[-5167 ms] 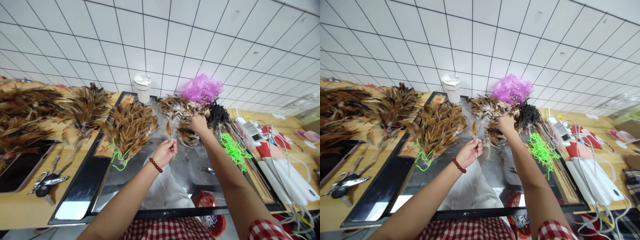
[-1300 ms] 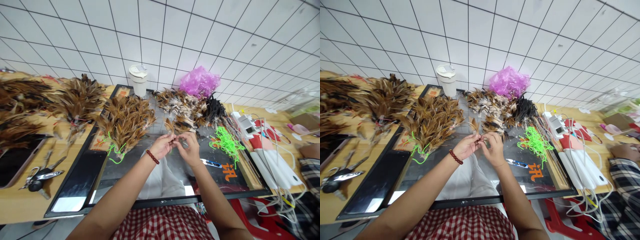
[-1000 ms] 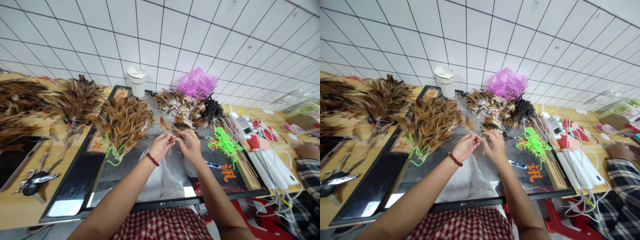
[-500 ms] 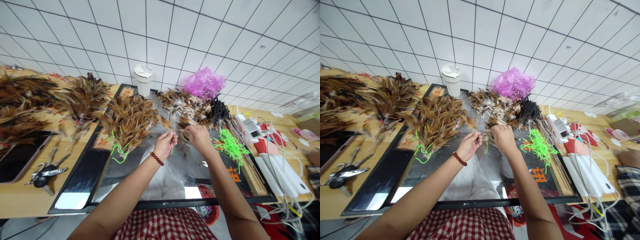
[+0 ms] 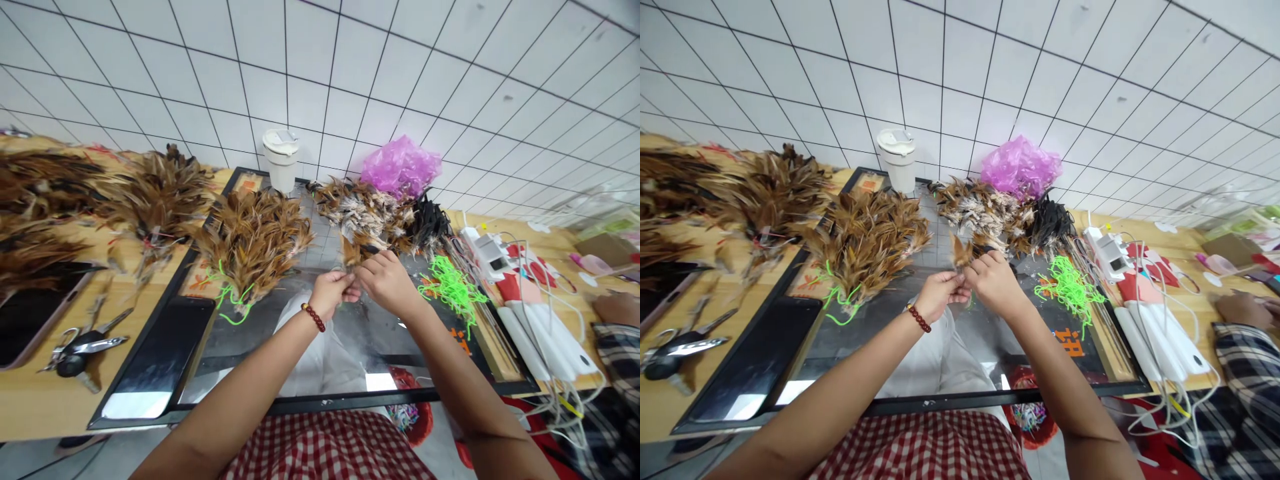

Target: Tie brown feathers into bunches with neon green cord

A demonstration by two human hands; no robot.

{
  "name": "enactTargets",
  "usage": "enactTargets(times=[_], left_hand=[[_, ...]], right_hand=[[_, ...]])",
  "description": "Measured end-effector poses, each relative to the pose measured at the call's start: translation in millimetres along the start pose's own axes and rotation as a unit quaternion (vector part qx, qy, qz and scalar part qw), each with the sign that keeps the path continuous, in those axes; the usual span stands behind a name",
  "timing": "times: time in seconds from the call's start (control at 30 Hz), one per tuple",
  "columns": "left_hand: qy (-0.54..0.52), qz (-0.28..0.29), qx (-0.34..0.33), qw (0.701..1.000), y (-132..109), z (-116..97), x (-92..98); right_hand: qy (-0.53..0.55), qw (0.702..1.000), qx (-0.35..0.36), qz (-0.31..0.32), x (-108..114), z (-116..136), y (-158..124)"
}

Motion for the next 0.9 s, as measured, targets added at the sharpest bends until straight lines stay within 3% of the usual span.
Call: enactTargets(times=[0.13, 0.23, 0.3, 0.4, 0.47, 0.63, 0.73, 0.83, 0.9], left_hand=[[0.036, 0.026, -0.008, 0.999, 2, -1, -1.7], [0.029, 0.021, -0.012, 0.999, 3, -3, 2.2], [0.008, 0.015, -0.009, 1.000, 3, -3, 4.9], [-0.012, 0.021, -0.009, 1.000, 4, -4, 4.9], [-0.009, 0.028, -0.010, 1.000, 4, -5, 3.6], [0.042, 0.051, -0.008, 0.998, 4, -3, -1.3], [0.065, 0.054, 0.009, 0.996, 4, 0, -1.7], [0.033, 0.043, 0.003, 0.999, 4, -2, 0.5], [-0.016, 0.036, 0.002, 0.999, 3, -3, 1.3]], right_hand=[[0.026, 0.999, -0.016, -0.016, 1, -7, -3], [0.079, 0.985, -0.127, -0.087, 7, -36, -19], [0.171, 0.962, -0.172, -0.124, 4, -48, -31], [0.313, 0.927, -0.160, -0.131, -11, -43, -34], [0.347, 0.916, -0.154, -0.130, -18, -38, -32], [0.266, 0.950, -0.135, -0.093, -20, -31, -22], [0.223, 0.951, -0.179, -0.120, -18, -43, -29], [0.317, 0.895, -0.260, -0.176, -29, -65, -48], [0.468, 0.821, -0.277, -0.175, -53, -70, -53]])
Point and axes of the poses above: each hand's wrist, its own y-axis towards the middle knuckle, its own x-axis out of the back of the hand, z = x × y, the point moved 10 cm from there along y, towards the middle knuckle, and after that the axes turned 10 degrees about z, right-handed, at the moved point
